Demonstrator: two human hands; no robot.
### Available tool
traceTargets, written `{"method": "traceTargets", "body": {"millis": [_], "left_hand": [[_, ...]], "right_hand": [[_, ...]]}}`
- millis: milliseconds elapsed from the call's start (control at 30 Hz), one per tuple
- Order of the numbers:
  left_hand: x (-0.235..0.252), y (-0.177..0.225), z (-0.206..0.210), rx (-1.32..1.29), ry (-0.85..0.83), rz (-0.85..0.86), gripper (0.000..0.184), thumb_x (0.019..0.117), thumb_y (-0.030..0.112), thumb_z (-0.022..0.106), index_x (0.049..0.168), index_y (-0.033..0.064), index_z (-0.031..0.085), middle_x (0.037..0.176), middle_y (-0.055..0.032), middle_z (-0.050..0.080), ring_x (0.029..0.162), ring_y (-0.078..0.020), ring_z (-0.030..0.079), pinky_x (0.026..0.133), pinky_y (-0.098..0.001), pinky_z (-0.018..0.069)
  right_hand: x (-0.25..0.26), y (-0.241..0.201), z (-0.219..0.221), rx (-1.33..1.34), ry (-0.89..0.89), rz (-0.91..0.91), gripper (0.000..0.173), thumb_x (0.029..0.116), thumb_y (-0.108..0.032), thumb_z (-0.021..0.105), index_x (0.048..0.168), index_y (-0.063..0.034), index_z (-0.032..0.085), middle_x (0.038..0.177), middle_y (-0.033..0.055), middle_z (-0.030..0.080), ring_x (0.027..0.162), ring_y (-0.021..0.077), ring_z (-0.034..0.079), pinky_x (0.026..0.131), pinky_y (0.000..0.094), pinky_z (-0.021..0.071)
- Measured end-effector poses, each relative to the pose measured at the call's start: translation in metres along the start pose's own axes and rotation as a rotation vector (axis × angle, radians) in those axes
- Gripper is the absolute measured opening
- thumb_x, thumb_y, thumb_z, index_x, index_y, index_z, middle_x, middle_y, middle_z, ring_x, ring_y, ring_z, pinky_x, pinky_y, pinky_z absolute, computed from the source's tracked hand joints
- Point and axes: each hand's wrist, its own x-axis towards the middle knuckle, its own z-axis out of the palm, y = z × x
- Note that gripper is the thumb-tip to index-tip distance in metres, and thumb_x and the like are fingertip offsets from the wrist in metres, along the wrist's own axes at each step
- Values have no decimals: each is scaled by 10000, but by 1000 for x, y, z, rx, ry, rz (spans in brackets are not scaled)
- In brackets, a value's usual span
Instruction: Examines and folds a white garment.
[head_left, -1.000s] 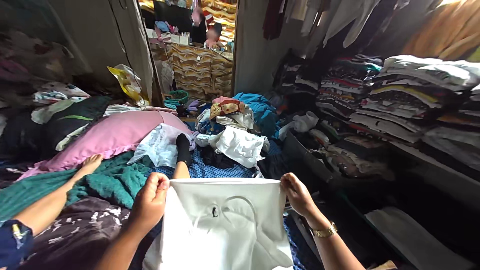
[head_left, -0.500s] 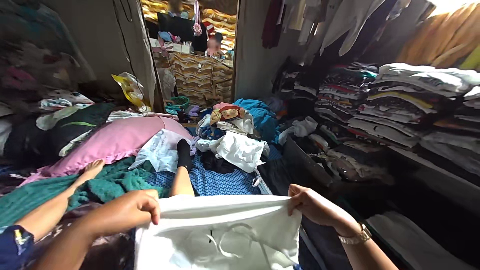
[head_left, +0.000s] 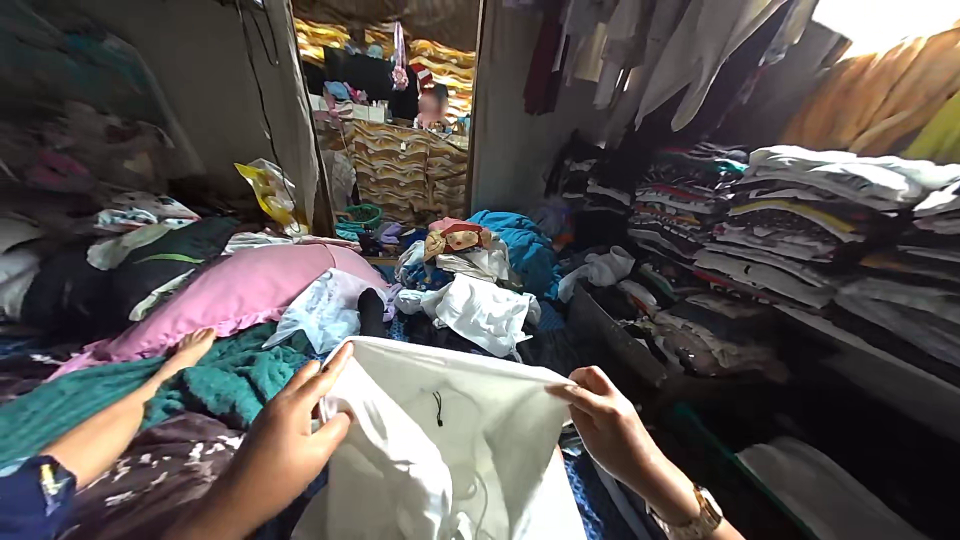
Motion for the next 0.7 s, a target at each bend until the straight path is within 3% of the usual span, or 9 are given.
{"method": "traceTargets", "body": {"millis": [67, 100, 167, 233, 333, 433, 500, 600, 700], "left_hand": [[1, -12, -1, 89, 123, 150, 454, 787, 63, 557, 1197, 23, 749, 952, -157, 645, 800, -184, 628, 701, -306, 543], [1, -16, -4, 113, 156, 185, 330, 797, 57, 540, 1010, 49, 791, 904, -116, 633, 810, -144, 617, 723, -255, 529], [0, -23, -12, 128, 184, 209, 210, 813, 50, 524, 766, 51, 729, 909, -122, 607, 883, -134, 590, 794, -214, 490], [-1, -29, -20, 197, 214, 233, 198, 807, 53, 517, 672, 58, 663, 973, -158, 613, 930, -168, 592, 832, -232, 491], [-1, -32, -26, 344, 263, 295, 216, 830, 26, 509, 660, 2, 640, 1074, -274, 662, 901, -335, 638, 825, -419, 522], [1, -29, -26, 408, 315, 293, 256, 902, -2, 467, 772, -43, 684, 1043, -276, 694, 942, -404, 673, 857, -479, 541], [2, -27, -22, 437, 345, 288, 272, 930, -7, 456, 850, -60, 711, 1017, -279, 702, 957, -440, 675, 860, -507, 537], [3, -21, -13, 467, 342, 280, 277, 943, -8, 450, 940, -86, 716, 1026, -305, 681, 952, -482, 669, 841, -524, 551], [2, -11, -1, 461, 392, 264, 265, 947, 23, 494, 1004, -106, 718, 1000, -311, 675, 898, -430, 684, 807, -451, 568]], "right_hand": [[-4, 10, -1, -21, -26, -47, 235, 866, -6, 559, 855, -119, 764, 1070, 144, 665, 1006, 185, 653, 872, 269, 555], [-6, 15, -2, -40, -24, -54, 216, 860, -2, 559, 804, -110, 737, 1102, 161, 671, 1045, 222, 654, 904, 300, 554], [-9, 23, -7, -68, 27, -48, 194, 870, -11, 560, 764, -89, 703, 1115, 174, 678, 1045, 247, 662, 906, 330, 557], [-12, 28, -12, -68, 97, -49, 189, 889, -41, 558, 748, -82, 677, 1096, 156, 685, 1043, 223, 656, 916, 308, 542], [-13, 29, -21, -24, 179, -101, 196, 950, -102, 550, 784, -123, 652, 1100, 84, 671, 1072, 110, 613, 949, 203, 489], [-11, 26, -25, -27, 211, -171, 203, 965, -113, 548, 808, -167, 665, 1116, 38, 686, 1064, 94, 589, 948, 198, 447], [-11, 24, -24, -123, 216, -184, 219, 939, -69, 540, 836, -160, 710, 1083, 72, 701, 1037, 154, 597, 939, 236, 449], [-8, 19, -17, -302, 233, -142, 282, 882, -5, 516, 945, -88, 778, 923, 135, 670, 917, 254, 638, 842, 304, 526], [-8, 12, -10, -325, 290, -79, 255, 926, -89, 525, 963, -10, 765, 886, 165, 672, 857, 235, 664, 797, 279, 554]]}}
